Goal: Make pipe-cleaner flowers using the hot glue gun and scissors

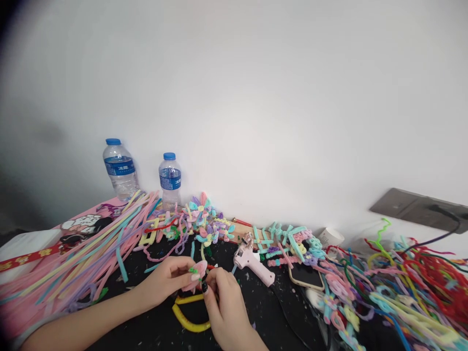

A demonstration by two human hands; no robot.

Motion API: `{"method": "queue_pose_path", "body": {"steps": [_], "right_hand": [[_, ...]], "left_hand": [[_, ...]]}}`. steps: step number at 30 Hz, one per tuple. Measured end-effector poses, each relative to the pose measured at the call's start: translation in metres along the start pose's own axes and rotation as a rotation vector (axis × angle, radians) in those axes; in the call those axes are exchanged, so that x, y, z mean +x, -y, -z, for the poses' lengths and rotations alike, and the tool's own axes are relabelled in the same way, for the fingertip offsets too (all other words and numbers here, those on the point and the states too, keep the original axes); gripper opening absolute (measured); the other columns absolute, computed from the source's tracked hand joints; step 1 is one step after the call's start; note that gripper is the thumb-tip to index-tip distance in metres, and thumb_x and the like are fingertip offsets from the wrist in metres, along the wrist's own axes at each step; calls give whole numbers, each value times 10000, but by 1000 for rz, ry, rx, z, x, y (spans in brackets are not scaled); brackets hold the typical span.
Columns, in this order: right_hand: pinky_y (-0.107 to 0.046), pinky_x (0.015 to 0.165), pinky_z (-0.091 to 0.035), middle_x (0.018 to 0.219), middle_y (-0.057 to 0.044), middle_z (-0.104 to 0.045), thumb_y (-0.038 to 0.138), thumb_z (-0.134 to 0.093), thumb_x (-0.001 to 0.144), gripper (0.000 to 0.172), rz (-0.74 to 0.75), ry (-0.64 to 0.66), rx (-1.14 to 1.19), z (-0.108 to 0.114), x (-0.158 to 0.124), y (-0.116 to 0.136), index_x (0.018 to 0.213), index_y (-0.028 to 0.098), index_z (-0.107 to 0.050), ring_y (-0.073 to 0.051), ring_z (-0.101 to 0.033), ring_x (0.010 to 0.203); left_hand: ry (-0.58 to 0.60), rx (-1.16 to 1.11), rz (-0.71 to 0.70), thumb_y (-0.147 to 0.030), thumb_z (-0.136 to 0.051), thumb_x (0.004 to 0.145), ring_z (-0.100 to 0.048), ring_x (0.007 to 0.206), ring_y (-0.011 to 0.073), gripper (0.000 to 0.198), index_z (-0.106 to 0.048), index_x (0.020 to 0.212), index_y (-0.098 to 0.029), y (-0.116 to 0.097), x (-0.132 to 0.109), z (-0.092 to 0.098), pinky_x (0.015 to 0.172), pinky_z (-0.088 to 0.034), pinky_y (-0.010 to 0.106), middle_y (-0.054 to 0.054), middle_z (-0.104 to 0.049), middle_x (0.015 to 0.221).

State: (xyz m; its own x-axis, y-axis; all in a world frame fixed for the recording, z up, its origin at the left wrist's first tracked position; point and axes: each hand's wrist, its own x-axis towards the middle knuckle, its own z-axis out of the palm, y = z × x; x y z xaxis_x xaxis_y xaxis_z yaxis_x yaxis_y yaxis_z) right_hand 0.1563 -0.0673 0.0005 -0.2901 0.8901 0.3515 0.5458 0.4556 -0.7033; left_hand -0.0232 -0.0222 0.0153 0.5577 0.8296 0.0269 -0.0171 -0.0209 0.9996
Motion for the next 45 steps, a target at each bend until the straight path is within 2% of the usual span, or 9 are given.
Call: {"method": "queue_pose_path", "body": {"steps": [9, 12, 17, 22, 27, 31, 34, 41, 45], "right_hand": [[-261, 691, -456, 917, -29, -566, 120, -444, 814, 434, 23, -16, 150, -2, 0, -2, 1230, 219, -373, -160, -551, 764], [-248, 674, -450, 908, -26, -578, 114, -464, 810, 361, 6, 8, 154, -4, -1, -3, 1154, 218, -426, -155, -552, 759], [-224, 548, -383, 698, 19, -501, 154, -474, 824, 58, -51, 11, 116, -5, 0, -4, 853, 203, -461, -132, -471, 601], [-236, 569, -376, 701, -2, -522, 182, -372, 895, 133, -49, 23, 88, -2, 2, -5, 801, 197, -465, -142, -476, 611], [-241, 565, -365, 688, -10, -528, 193, -398, 887, 148, 25, 40, -43, -2, -1, -7, 753, 201, -461, -156, -484, 621], [-256, 638, -393, 759, -24, -564, 184, -338, 909, 176, 109, 94, -32, 1, -4, 0, 858, 210, -505, -166, -526, 688], [-262, 685, -405, 798, -26, -572, 193, -295, 928, 218, 118, 121, 51, 5, -4, 5, 959, 224, -509, -171, -546, 749], [-231, 550, -371, 721, 9, -504, 241, -330, 933, 188, -29, -30, 174, 2, -4, -3, 1087, 216, -434, -145, -486, 607], [-225, 529, -342, 704, 23, -483, 202, -364, 910, 250, -7, 39, 151, 2, -3, -2, 1150, 218, -433, -134, -457, 573]], "left_hand": [[147, 128, -10, -482, -409, 886, -407, 527, 90, 395, -502, 701, -145, -5, -3, 2, 521, -331, 200, -39, -457, 584], [195, 241, -41, -465, -349, 916, -398, 533, 93, 402, -519, 742, -145, -6, -6, 2, 532, -312, 199, -38, -449, 578], [163, 356, -92, -453, -301, 931, -384, 537, 95, 410, -496, 727, -155, -5, -6, -1, 529, -297, 192, -40, -422, 598], [196, 457, -150, -430, -338, 926, -388, 567, 93, 378, -502, 727, -153, -8, -6, 0, 548, -289, 187, -35, -436, 643], [192, 587, -115, -436, -523, 836, -365, 551, 91, 288, -512, 749, -161, -3, -6, 3, 516, -266, 183, -52, -420, 616], [158, 655, -92, -377, -600, 782, -423, 566, 102, 219, -512, 754, -179, -2, -6, 0, 535, -299, 180, -53, -497, 638], [159, 649, -120, -356, -487, 857, -500, 634, 129, 221, -545, 740, -177, -7, -6, -2, 607, -351, 195, -21, -573, 704], [220, 603, -145, -385, -292, 947, -556, 683, 144, 466, -635, 724, -162, -11, -8, 0, 657, -366, 207, 9, -610, 718], [243, 615, -184, -419, -262, 949, -562, 689, 146, 503, -630, 718, -166, -6, -8, 1, 660, -362, 209, 11, -625, 732]]}}
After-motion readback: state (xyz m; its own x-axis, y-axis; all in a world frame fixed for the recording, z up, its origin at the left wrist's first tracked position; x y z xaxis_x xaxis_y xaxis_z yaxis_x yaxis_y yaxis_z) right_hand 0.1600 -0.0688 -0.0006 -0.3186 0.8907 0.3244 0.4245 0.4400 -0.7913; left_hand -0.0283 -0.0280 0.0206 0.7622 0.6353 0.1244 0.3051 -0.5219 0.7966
